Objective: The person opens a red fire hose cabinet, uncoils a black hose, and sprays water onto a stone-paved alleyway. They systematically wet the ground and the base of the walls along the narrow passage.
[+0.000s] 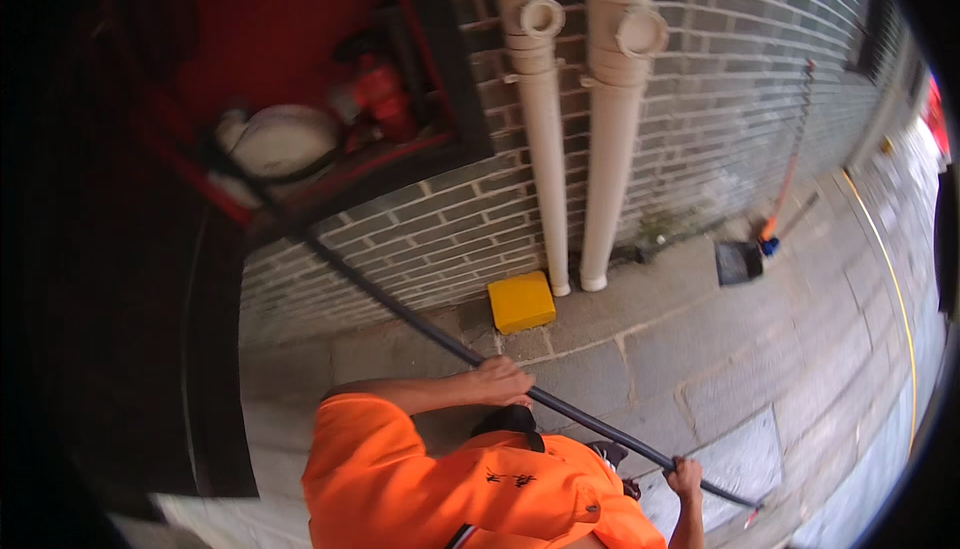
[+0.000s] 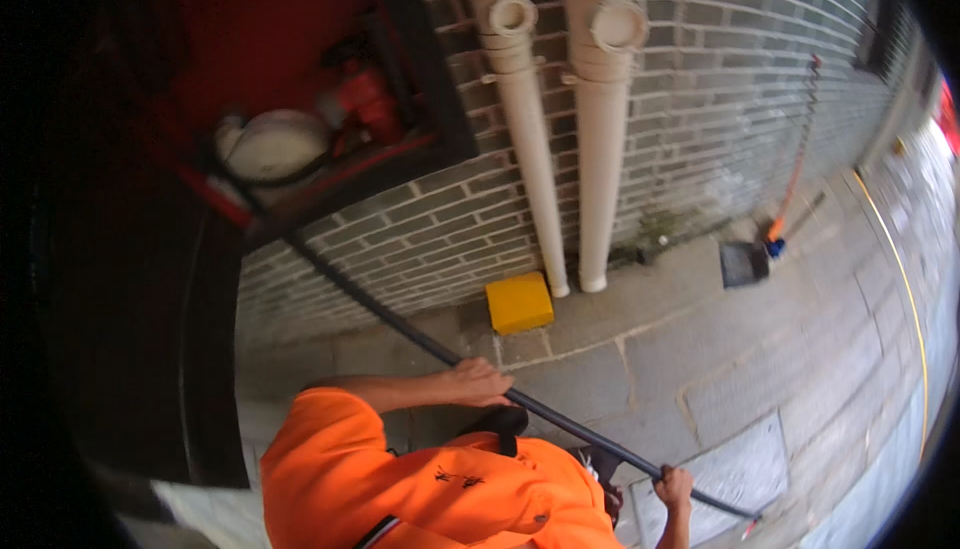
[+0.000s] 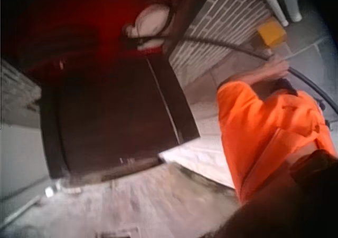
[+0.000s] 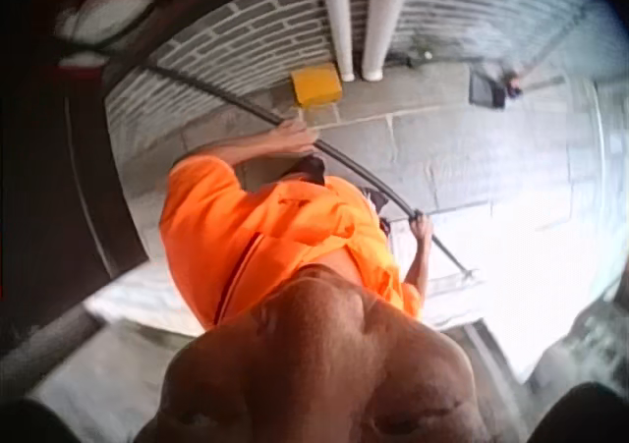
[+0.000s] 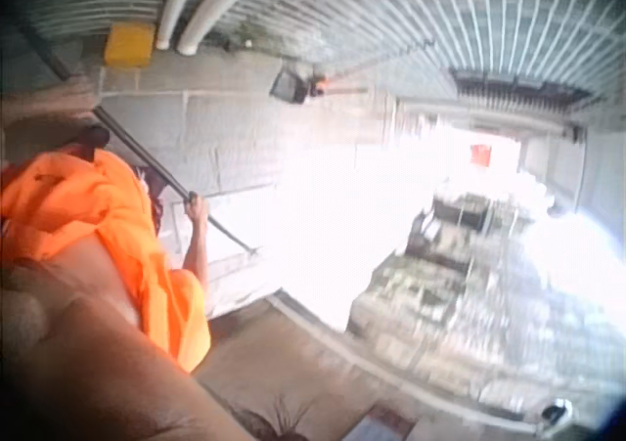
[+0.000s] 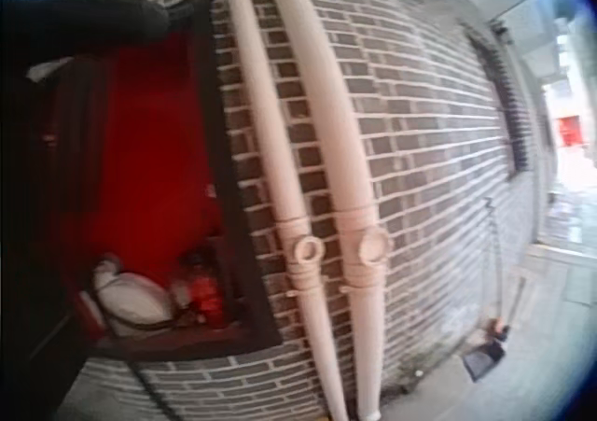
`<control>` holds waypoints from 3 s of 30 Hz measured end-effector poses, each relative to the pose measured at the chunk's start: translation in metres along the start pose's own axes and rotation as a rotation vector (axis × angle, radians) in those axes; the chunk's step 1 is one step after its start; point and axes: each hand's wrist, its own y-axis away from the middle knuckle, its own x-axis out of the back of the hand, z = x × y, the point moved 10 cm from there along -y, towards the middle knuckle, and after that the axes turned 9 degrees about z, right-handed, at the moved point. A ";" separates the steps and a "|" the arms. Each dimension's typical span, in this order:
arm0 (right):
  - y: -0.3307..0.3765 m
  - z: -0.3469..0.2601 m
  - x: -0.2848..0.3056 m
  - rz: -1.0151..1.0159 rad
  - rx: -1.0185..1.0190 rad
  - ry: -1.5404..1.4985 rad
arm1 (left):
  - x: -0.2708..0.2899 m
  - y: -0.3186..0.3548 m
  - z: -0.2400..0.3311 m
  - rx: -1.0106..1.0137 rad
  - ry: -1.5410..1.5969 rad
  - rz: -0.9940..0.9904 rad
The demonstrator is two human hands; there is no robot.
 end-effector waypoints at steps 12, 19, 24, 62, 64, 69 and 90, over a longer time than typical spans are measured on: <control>0.027 0.325 0.143 0.251 0.032 0.312 | -0.134 -0.201 0.199 0.022 0.239 0.030; 0.061 0.434 0.233 -0.182 -0.173 0.462 | -0.152 -0.268 0.300 -0.182 0.468 -0.064; 0.042 0.448 0.251 -0.043 -0.127 0.382 | -0.153 -0.230 0.225 -0.035 0.394 -0.263; -0.238 0.143 0.288 0.448 0.133 0.567 | 0.305 0.188 -0.503 1.391 -0.234 0.560; -0.244 0.138 0.281 0.415 0.122 0.540 | 0.305 0.183 -0.512 1.396 -0.272 0.465; -0.247 0.116 0.266 0.343 0.149 0.502 | 0.304 0.169 -0.512 1.335 -0.152 0.284; -0.217 0.146 0.232 0.420 0.085 0.598 | 0.307 0.160 -0.535 1.029 -0.185 0.212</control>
